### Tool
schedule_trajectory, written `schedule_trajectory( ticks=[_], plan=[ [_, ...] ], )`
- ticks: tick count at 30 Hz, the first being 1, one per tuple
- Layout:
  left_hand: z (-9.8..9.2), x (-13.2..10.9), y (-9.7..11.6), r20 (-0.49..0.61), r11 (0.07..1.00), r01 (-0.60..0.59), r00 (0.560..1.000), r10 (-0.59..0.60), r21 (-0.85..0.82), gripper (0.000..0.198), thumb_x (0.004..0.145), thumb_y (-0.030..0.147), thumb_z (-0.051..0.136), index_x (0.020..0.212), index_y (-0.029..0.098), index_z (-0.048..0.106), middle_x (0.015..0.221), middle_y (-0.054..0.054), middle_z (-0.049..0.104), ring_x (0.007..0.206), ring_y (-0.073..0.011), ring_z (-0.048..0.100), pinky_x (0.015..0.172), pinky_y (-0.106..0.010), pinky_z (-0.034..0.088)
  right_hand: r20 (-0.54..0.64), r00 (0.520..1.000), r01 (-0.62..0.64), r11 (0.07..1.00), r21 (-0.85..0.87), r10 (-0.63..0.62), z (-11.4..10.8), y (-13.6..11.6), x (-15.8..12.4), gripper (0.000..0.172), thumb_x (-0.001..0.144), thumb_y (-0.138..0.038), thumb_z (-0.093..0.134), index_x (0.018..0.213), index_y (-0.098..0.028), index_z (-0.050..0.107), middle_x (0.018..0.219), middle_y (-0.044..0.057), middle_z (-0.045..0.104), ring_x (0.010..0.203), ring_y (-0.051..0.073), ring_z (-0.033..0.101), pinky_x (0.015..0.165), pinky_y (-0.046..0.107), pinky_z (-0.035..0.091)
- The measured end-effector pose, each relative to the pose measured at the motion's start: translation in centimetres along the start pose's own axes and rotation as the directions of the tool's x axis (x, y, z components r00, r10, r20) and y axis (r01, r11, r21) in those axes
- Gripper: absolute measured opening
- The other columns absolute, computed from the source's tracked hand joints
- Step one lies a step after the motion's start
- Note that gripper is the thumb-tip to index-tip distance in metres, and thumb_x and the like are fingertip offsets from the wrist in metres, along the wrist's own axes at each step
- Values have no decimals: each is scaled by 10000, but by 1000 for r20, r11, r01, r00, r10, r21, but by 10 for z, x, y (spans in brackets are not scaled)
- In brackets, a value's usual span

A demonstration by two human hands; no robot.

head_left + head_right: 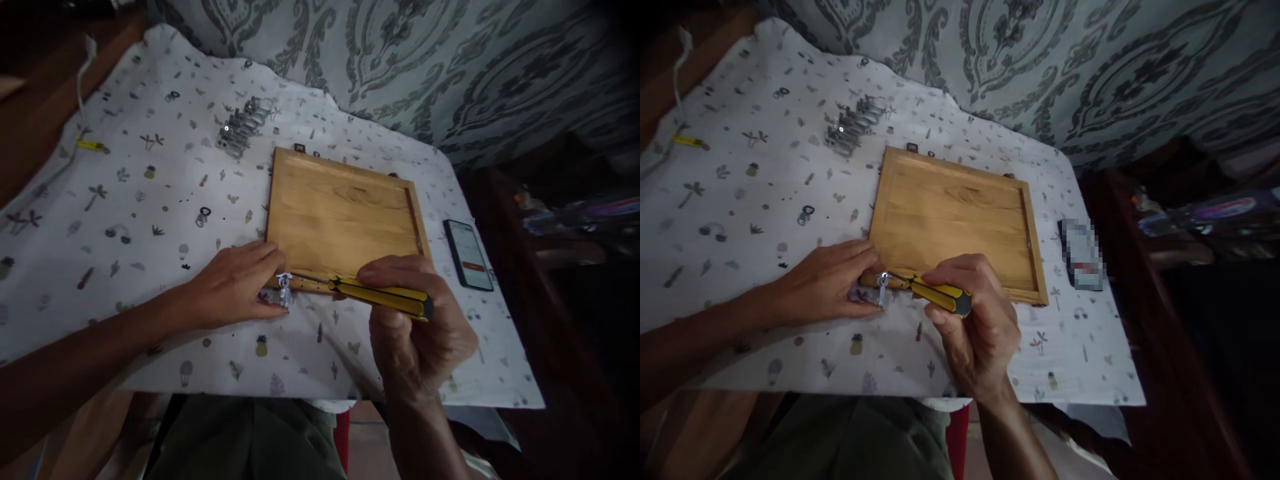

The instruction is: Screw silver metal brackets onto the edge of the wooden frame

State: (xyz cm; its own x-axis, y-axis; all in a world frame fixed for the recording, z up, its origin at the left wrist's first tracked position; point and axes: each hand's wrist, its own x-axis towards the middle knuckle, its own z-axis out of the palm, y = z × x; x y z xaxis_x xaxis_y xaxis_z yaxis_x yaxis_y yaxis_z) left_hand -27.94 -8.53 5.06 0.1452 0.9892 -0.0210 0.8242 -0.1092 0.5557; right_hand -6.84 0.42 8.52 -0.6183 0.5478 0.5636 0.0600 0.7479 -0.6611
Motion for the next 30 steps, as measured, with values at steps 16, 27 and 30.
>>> schedule_trajectory(
  ticks=[16, 27, 30],
  plan=[
    [-2, 0, 1, 20, 1000, 15, 1000, -15, 5, 359, 815, 405, 760, 912, 212, 473, 953, -2, 579, 895, -206, 582, 683, -298, 387, -19, 1000, -5, 997, 78, 7, 4, 2, -1, 168, 1006, -358, 591, 1085, -253, 696, 911, 35, 644, 832, 206, 606, 699, 377, 542],
    [-2, 1, 2, 22, 1000, 29, 999, -30, 7, 319, 818, 406, 732, 910, 216, 493, 933, -4, 579, 852, -203, 566, 666, -304, 377, 93, 993, 64, 997, 41, -67, 1, -5, 6, 176, 987, -337, 630, 1093, -210, 693, 934, 49, 666, 859, 194, 620, 726, 336, 516],
    [-3, 1, 3, 29, 999, 36, 999, -36, 8, 325, 815, 412, 734, 917, 216, 495, 942, -7, 584, 871, -211, 572, 682, -306, 388, 100, 995, 21, 999, 44, -25, 3, -7, 13, 139, 992, -326, 629, 1054, -214, 684, 910, 27, 656, 838, 170, 613, 726, 316, 508]
  ],
)
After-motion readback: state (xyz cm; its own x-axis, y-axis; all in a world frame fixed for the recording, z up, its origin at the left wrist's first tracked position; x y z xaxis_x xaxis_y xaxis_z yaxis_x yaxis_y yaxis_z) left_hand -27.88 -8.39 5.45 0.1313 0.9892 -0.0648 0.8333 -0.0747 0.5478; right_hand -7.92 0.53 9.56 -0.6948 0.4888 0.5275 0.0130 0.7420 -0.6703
